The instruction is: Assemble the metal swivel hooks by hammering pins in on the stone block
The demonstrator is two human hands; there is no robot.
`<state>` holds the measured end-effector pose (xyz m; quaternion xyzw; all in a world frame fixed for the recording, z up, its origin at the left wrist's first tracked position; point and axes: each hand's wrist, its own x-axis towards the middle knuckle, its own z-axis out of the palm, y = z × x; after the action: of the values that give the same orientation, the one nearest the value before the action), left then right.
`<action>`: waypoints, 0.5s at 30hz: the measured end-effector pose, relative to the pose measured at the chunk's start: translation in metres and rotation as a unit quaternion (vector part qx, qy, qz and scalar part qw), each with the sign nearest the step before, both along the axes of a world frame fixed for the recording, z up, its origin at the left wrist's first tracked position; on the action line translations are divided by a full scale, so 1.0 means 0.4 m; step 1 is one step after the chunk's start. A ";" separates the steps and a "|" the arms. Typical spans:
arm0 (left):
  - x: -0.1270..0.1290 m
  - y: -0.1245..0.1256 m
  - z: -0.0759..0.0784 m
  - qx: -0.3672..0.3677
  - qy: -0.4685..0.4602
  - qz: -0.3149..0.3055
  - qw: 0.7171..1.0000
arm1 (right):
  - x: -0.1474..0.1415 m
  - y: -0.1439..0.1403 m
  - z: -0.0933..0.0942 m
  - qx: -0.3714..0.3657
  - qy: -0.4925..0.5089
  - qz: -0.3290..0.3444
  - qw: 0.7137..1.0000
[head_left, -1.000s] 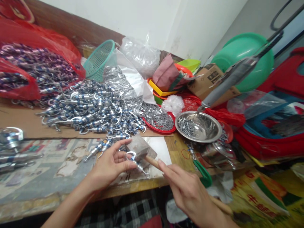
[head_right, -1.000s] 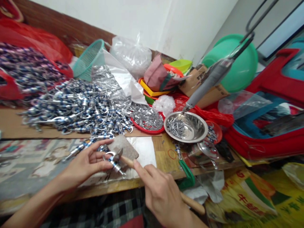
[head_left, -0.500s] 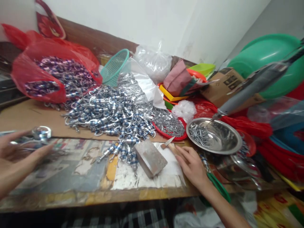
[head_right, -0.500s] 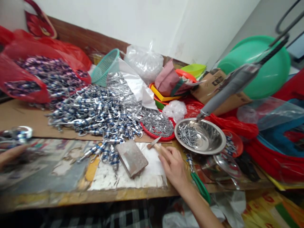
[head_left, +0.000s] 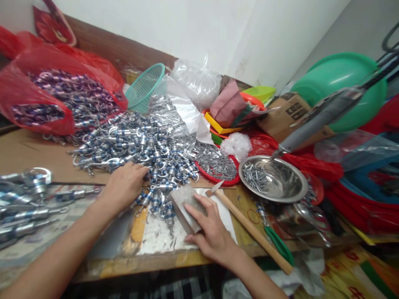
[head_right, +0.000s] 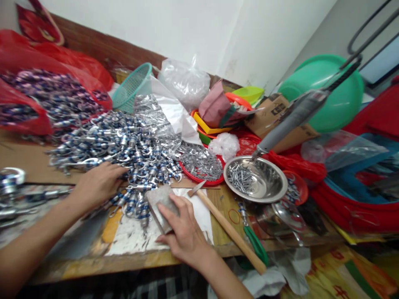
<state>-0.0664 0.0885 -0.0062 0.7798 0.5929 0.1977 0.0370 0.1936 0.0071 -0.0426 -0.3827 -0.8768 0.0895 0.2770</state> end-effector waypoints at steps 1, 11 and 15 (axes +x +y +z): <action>0.007 0.003 0.002 -0.004 0.021 0.004 1.000 | 0.001 -0.005 0.008 -0.013 -0.001 -0.001 1.000; -0.021 -0.043 0.036 0.013 -0.013 0.069 0.997 | 0.108 0.223 0.106 -0.037 -0.023 -0.264 0.964; -0.028 -0.057 0.041 0.000 -0.222 0.121 0.968 | 0.173 0.376 0.080 -0.063 -0.055 -0.320 0.944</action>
<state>-0.0776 0.0658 0.0102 0.6389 0.6599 0.3686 0.1431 0.2629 0.1577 -0.0106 -0.6646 -0.7142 0.0302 0.2175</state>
